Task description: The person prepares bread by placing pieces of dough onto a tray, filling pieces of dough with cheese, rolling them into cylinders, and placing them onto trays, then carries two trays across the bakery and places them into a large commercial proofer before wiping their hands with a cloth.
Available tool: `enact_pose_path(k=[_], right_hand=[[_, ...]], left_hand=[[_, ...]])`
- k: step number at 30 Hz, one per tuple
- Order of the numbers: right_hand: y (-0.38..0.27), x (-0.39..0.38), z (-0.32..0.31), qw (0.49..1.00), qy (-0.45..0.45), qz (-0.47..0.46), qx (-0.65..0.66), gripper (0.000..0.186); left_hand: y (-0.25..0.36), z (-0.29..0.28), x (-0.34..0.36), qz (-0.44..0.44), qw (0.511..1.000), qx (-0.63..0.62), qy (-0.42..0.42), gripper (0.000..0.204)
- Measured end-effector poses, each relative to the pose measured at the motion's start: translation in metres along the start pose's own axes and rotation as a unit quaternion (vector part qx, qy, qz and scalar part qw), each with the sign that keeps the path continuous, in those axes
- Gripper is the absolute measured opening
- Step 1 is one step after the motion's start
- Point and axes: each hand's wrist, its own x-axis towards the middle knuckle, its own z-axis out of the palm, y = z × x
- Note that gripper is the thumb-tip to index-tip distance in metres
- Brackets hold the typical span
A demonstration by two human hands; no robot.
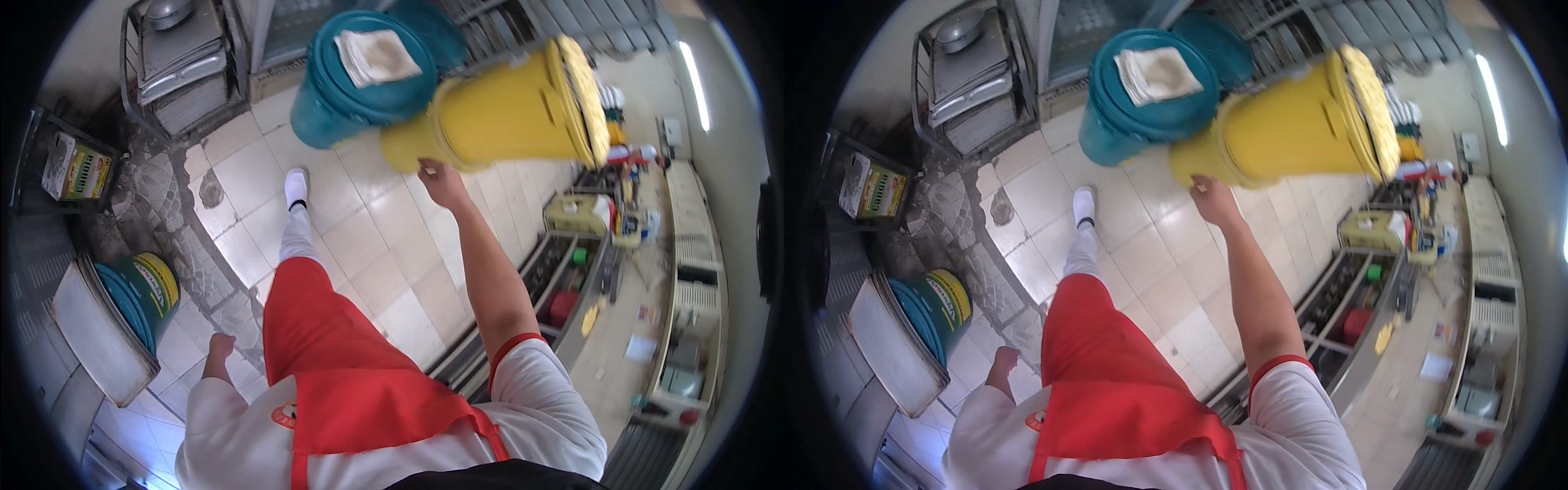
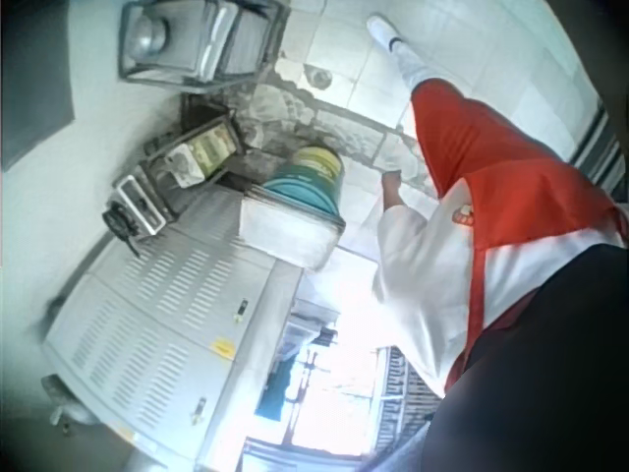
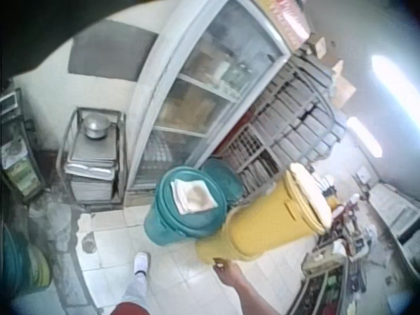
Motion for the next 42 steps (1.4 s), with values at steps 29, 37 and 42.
enact_pose_path(k=[29, 37, 42], right_hand=[[-0.058, 0.408, -0.107, 0.782, -0.153, 0.022, 0.604, 0.034], [0.027, 0.439, -0.059, 0.996, 0.021, 0.001, 0.083, 0.069], [-0.155, 0.212, -0.091, 0.775, -0.145, -0.516, 0.335, 0.023]], left_hand=[[0.627, -0.601, 0.122, 0.199, 0.500, -0.774, 0.334, 0.024], [0.546, -0.530, -0.064, -0.033, 0.702, -0.418, 0.575, 0.041], [0.559, -0.480, -0.129, -0.098, 0.653, -0.341, 0.669, 0.045]])
